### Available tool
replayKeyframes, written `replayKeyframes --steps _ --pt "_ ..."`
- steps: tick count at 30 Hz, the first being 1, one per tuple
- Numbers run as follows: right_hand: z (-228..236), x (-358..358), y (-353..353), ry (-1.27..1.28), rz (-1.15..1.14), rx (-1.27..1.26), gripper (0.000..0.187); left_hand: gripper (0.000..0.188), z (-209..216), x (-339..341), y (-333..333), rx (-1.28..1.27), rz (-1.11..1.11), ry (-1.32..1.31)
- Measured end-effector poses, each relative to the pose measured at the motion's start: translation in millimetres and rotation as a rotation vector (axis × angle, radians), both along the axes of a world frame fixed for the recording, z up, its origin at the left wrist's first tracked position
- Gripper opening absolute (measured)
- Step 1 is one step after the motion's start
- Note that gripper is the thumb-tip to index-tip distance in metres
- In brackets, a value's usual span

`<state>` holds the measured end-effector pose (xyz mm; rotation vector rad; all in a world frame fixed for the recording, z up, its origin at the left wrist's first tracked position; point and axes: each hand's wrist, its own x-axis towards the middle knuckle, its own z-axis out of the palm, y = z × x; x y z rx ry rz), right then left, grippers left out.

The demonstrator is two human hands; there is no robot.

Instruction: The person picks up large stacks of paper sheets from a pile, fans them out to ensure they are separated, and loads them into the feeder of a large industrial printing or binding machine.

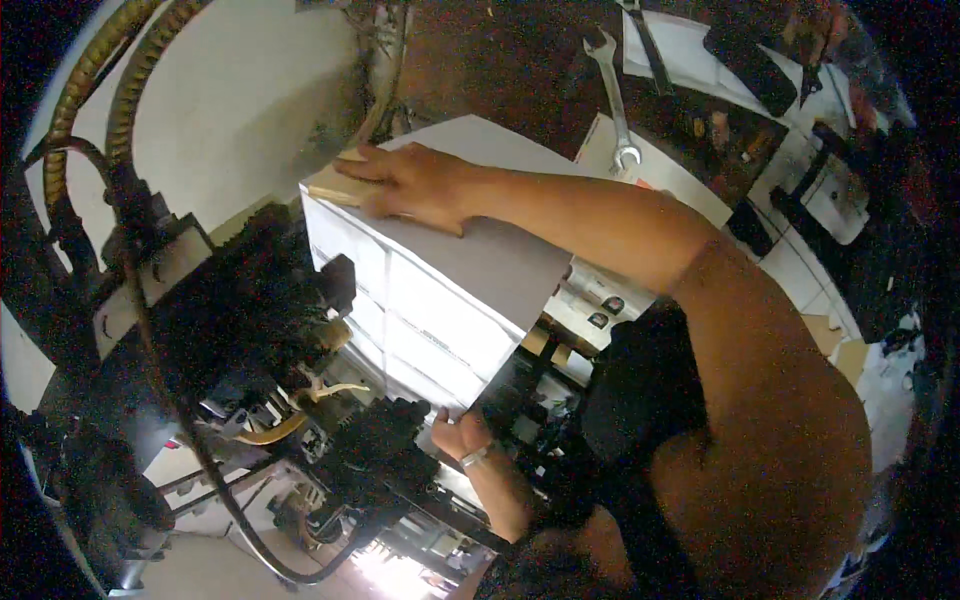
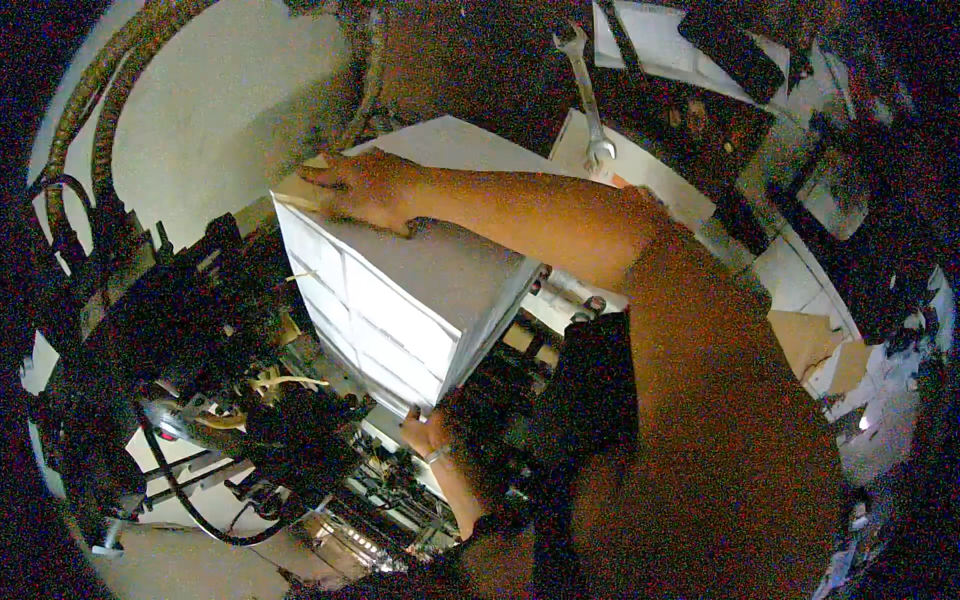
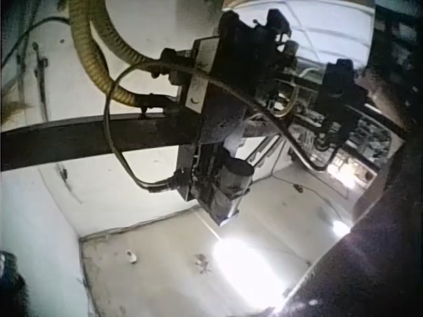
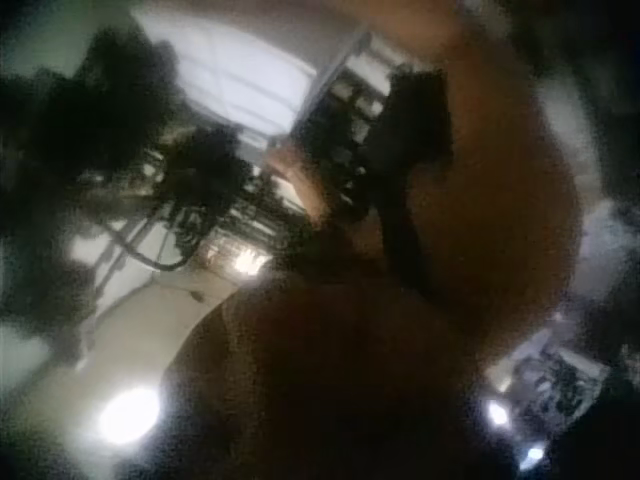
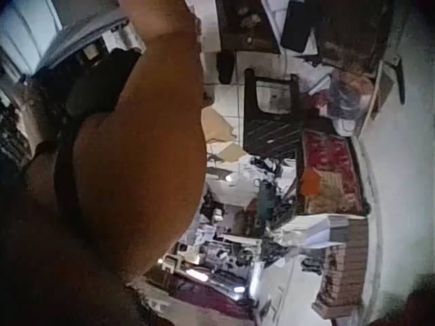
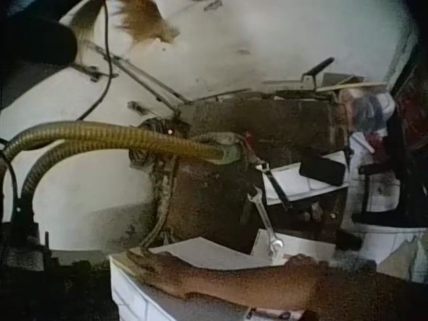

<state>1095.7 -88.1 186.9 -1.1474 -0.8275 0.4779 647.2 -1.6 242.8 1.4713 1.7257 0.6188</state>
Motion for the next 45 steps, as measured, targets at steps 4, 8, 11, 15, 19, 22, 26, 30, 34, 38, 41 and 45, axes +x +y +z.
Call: replayKeyframes --steps 4,8,11,15,19,22,26,30,34,38,41,45 --pt "10.3 24.8 -13.8 0.185 0.008 0.177 0.057 0.050 -0.5 -22.1 21.9 -0.320 0.075 -0.358" --pt "-19.5 7.9 24.8 0.019 -0.255 0.164 0.054 0.036 -27.5 -20.7 16.9 0.189 -0.225 0.171" --pt "-22.2 -6.9 26.6 -0.051 -0.205 0.072 0.050 0.031 -33.6 -22.2 28.9 0.587 -0.384 0.585" --pt "-23.9 -10.9 1.4 0.360 -0.045 0.037 0.041 0.032 -31.1 34.9 2.0 0.219 -0.052 -0.458" --pt "-42.2 -27.4 -88.7 0.260 -0.205 0.093 0.052 0.032 -29.3 38.4 -17.8 0.422 -0.135 0.215" --pt "-34.1 -64.7 -172.7 -0.770 -0.365 -0.173 0.058 0.028 -29.2 37.2 -36.3 0.458 -0.053 0.452" --pt "1.7 -103.1 -207.2 -1.310 0.218 0.000 0.054 0.017 -5.1 79.6 -41.9 0.139 0.570 -1.129" --pt "43.2 -174.4 -182.5 -1.543 0.630 -0.107 0.055 0.019 -14.3 76.3 -43.5 0.253 0.730 -1.057" --pt "40.6 -223.4 -149.2 -1.734 0.884 0.113 0.051 0.019 -87.3 51.6 -34.9 0.275 0.353 -0.308" --pt "30.9 -264.0 -129.2 -1.916 0.949 0.057 0.041 0.030 -43.6 55.0 -69.2 0.238 0.504 -1.124" --pt "16.7 -278.0 -110.6 -2.049 1.034 -0.056 0.039 0.038 -24.0 37.5 -71.3 0.247 0.586 -1.622" --pt "36.0 -312.8 -88.0 -2.564 1.070 0.043 0.033 0.043 10.1 15.4 -74.7 0.436 0.284 -1.506"
